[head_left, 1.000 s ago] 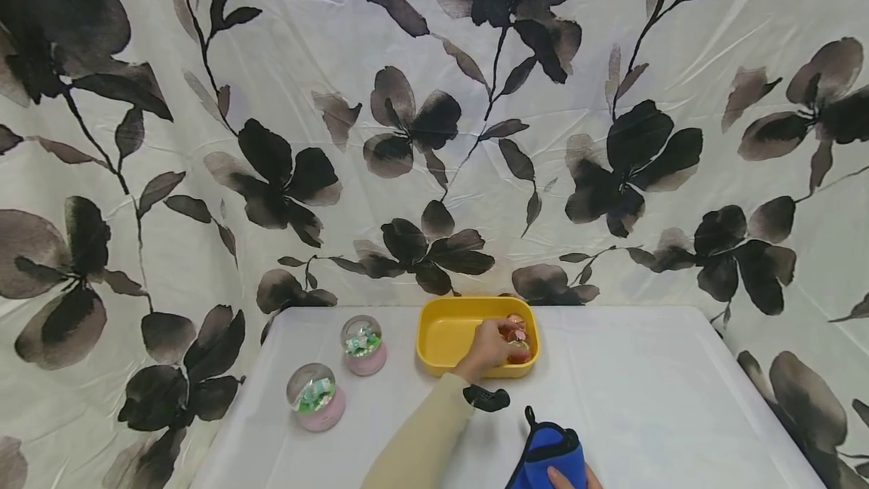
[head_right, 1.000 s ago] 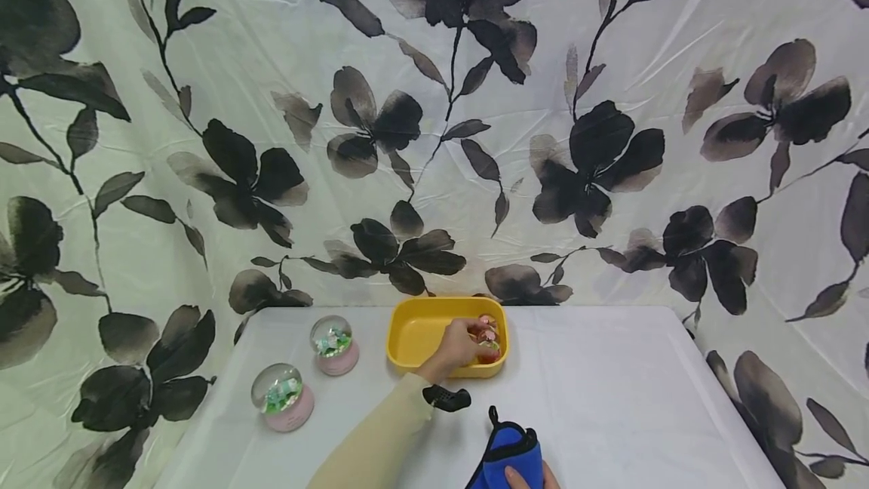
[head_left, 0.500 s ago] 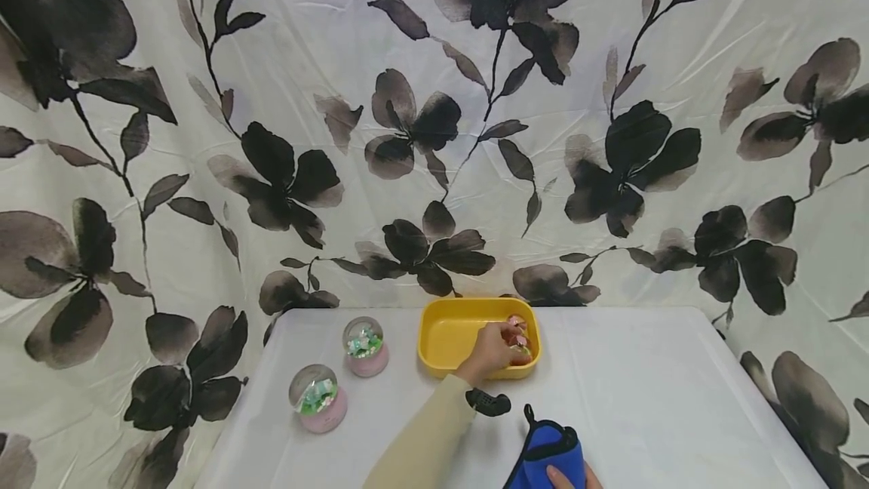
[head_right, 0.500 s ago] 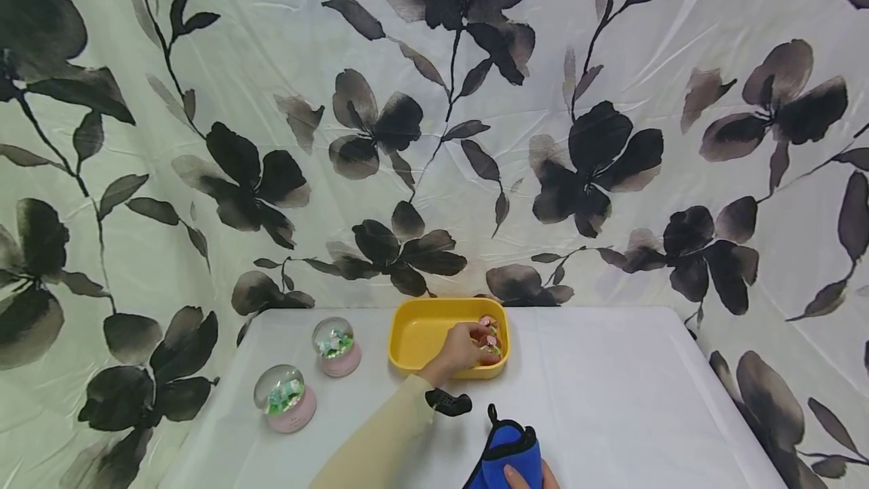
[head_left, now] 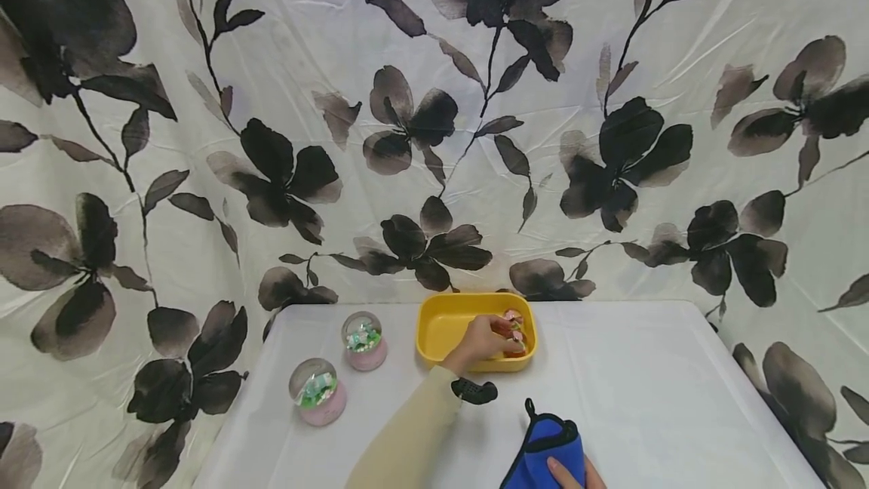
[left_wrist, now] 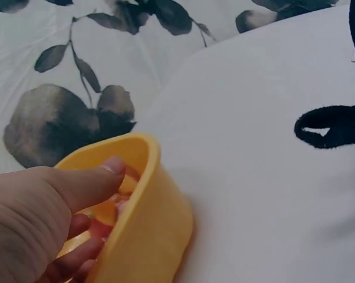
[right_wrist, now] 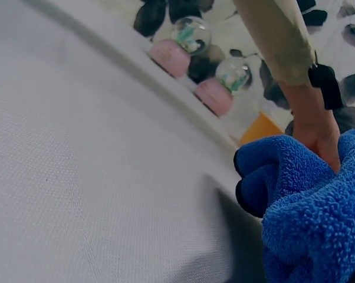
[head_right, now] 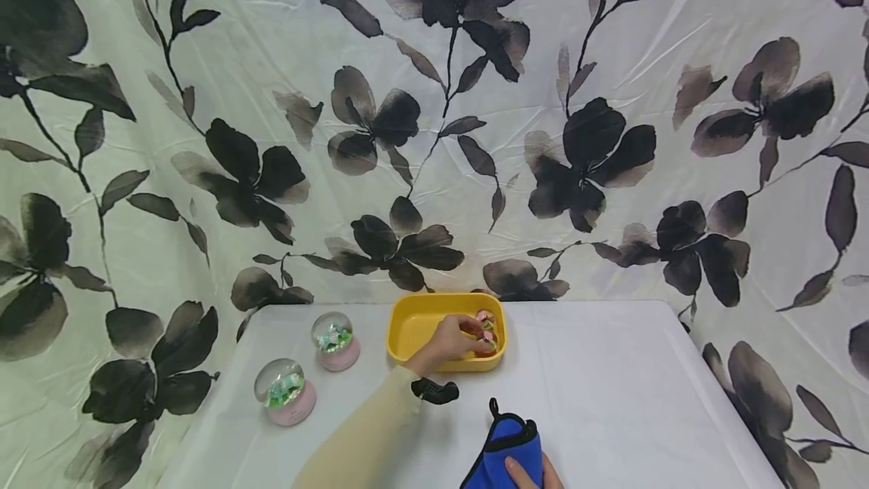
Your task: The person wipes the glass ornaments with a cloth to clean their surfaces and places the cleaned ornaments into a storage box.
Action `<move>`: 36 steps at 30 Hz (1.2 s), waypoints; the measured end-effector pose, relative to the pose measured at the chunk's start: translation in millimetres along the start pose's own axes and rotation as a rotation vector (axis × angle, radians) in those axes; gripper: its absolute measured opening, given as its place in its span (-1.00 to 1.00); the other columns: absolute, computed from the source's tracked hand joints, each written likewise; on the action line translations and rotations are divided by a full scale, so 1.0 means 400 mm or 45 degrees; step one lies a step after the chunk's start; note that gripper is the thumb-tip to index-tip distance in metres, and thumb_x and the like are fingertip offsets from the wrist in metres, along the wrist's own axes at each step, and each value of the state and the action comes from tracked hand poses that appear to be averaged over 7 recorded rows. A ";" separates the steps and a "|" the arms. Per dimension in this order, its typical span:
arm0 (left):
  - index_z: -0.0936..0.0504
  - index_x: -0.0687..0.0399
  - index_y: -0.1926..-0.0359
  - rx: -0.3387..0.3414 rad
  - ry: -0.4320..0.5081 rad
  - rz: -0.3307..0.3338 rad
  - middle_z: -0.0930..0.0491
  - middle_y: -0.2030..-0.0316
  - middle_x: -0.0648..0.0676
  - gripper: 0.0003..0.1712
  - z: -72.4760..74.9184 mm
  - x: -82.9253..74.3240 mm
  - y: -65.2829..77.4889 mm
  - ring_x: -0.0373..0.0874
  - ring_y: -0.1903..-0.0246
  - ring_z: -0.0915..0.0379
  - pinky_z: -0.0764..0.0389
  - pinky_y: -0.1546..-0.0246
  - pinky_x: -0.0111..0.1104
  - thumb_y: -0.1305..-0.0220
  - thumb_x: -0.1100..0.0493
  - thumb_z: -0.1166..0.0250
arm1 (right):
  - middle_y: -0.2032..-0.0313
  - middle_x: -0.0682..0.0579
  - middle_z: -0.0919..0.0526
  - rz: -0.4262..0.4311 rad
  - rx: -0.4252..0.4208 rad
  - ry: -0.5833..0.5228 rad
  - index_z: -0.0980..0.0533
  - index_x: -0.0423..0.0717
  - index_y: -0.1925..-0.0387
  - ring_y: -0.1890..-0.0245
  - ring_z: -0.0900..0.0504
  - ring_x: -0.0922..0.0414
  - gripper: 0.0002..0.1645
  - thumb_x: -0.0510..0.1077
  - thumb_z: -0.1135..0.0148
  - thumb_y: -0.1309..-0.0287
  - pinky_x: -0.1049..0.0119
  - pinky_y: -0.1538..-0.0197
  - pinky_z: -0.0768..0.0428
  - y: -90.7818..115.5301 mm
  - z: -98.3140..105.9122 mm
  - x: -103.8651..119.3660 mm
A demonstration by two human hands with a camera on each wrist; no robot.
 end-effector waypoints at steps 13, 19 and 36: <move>-0.58 0.13 0.15 -0.167 0.136 -0.184 -0.53 0.29 -0.02 -0.59 0.174 -0.002 0.058 -0.15 0.26 -0.43 -0.51 0.32 -0.42 0.07 0.09 -0.37 | 0.20 -0.28 -0.53 0.034 -0.196 0.146 -0.13 -0.39 -0.16 0.32 -0.56 -0.04 0.14 0.27 -0.32 0.30 0.05 0.31 -0.53 0.008 -0.024 0.023; -0.58 0.04 0.16 -0.186 0.136 -0.233 -0.52 0.28 -0.06 -0.64 0.258 0.000 0.125 -0.17 0.28 -0.44 -0.51 0.29 -0.42 0.04 0.07 -0.35 | 0.20 -0.27 -0.53 0.028 -0.221 0.148 -0.14 -0.37 -0.16 0.33 -0.56 -0.03 0.09 0.25 -0.32 0.26 0.04 0.32 -0.53 0.013 -0.029 0.026; -0.54 0.04 0.10 -0.411 0.194 -0.342 -0.52 0.16 0.05 -0.64 0.526 -0.015 0.441 -0.10 0.22 -0.44 -0.49 0.24 -0.41 -0.04 0.10 -0.30 | 0.18 -0.32 -0.50 0.037 -0.204 0.190 -0.12 -0.38 -0.17 0.32 -0.55 -0.06 0.11 0.26 -0.30 0.24 0.02 0.31 -0.53 0.015 -0.007 0.039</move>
Point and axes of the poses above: each hand's wrist, its own y-axis away from the middle knuckle, its own z-axis out of the back of the hand, x = y × z, the point moved 2 cm from there along -y, towards the middle knuckle
